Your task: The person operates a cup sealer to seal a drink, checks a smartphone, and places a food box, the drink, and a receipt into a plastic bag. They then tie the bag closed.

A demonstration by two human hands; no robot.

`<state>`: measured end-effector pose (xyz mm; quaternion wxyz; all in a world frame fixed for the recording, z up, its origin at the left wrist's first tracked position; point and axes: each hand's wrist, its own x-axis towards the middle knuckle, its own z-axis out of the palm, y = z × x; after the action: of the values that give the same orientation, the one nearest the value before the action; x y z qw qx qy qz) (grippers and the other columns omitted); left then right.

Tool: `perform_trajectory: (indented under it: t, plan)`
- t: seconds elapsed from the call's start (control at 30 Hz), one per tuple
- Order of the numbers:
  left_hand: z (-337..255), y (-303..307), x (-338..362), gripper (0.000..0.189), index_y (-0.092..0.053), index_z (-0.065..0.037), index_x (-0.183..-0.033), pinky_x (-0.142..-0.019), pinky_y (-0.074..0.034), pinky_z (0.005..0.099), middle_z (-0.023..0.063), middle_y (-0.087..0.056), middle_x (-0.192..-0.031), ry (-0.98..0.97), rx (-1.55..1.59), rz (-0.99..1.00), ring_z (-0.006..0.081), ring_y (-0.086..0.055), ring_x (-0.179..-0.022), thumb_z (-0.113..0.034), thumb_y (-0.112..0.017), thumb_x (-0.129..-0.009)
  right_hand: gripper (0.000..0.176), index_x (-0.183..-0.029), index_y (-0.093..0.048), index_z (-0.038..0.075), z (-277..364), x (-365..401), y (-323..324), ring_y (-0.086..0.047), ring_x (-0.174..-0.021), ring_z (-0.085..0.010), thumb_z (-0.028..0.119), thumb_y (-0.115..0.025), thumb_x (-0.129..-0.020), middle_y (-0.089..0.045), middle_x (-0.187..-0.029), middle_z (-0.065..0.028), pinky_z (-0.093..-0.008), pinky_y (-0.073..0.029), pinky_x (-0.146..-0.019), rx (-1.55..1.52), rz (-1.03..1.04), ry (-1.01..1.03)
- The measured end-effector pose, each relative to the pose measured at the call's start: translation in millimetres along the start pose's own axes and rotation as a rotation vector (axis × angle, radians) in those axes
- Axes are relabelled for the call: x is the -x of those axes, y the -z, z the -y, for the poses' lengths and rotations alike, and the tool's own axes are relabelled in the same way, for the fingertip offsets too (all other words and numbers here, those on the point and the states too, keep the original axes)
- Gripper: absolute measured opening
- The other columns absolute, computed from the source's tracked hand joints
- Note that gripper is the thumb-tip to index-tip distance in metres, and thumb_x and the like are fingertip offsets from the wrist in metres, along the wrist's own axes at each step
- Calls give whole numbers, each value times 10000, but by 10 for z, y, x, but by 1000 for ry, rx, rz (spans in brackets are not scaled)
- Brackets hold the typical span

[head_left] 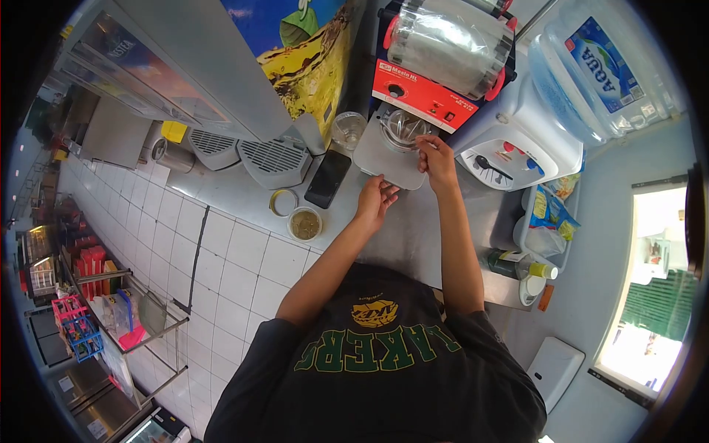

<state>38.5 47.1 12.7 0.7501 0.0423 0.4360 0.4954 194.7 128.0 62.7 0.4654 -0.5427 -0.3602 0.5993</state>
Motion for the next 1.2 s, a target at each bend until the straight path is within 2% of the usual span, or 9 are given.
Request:
perform_trajectory:
  t: [0.2,0.3,0.47,0.6,0.7,0.8,0.9,1.07,1.2]
  plan:
    - [16,-76,73,235,-514,-103,-1118,-816,-452,349,39,-547,-1060,-13,-20,-41,178,-590,-951,-288,-513,-973,154,-1017,-606,64,16,33,-46,-445,-500,-100,178,-660,-928,-467,-642,11,-271,-374,-481,-359,67,-7]
    - [29,-165,241,203,-511,-103,-1108,-737,-460,322,45,-542,-1041,-132,-179,-343,159,-579,-887,-250,-528,-969,82,-1022,-608,101,52,32,-86,-430,-531,-100,160,-592,-968,-462,-643,21,-264,-368,-512,-341,42,-7]
    - [-276,-267,158,309,-482,-93,-1226,-687,-447,287,59,-523,-1051,-821,-771,13,149,-548,-842,-103,-589,-937,167,-1125,-611,117,70,97,-155,-457,-546,-110,174,-593,-969,-490,-670,0,-276,-380,-508,-437,53,33]
    - [-719,-514,-235,380,-495,-55,-1253,-777,-478,339,145,-539,-1060,-1174,-1015,-80,277,-548,-917,-111,-622,-899,181,-1142,-608,112,109,164,-190,-453,-548,-108,171,-576,-974,-499,-679,-3,-279,-384,-510,-493,57,40]
    - [-894,-376,-968,356,-586,-40,-1190,-774,-482,345,130,-611,-1036,-1313,-1186,-362,227,-596,-860,-179,-682,-876,186,-1143,-602,100,73,229,-133,-460,-550,-110,183,-559,-981,-507,-688,-12,-285,-391,-510,-378,-46,85]
    - [-1231,-367,-1064,299,-652,-10,-1061,-787,-489,360,144,-671,-991,-861,-1347,-48,230,-632,-863,-225,-710,-861,216,-1154,-591,76,-333,122,160,-465,-552,-108,208,-547,-989,-502,-687,-18,-293,-412,-515,-212,-385,197]
    - [-1332,-425,-934,242,-678,-5,-967,-774,-487,353,126,-685,-925,-795,-1255,-11,226,-624,-822,-227,-701,-875,285,-1164,-578,52,-730,13,377,-530,-570,-118,282,-511,-1011,-567,-716,-45,-290,-441,-526,-214,-497,101]
    - [-1359,-502,-846,239,-665,-41,-1052,-735,-457,285,44,-671,-954,-789,-1080,7,134,-585,-851,-250,-650,-936,470,-1365,-472,90,-782,-108,240,-617,-1107,-244,422,-367,-1049,-612,-1267,-132,-401,-511,-920,-491,-112,-105]
    - [-1406,-693,-541,221,-652,-59,-1070,-716,-431,252,16,-644,-1002,-553,-749,-6,112,-559,-860,-236,-643,-939,513,-1397,-456,66,-562,-161,176,-504,-1277,-265,428,-344,-1052,-534,-1380,-108,-426,-420,-1072,-558,11,-239]
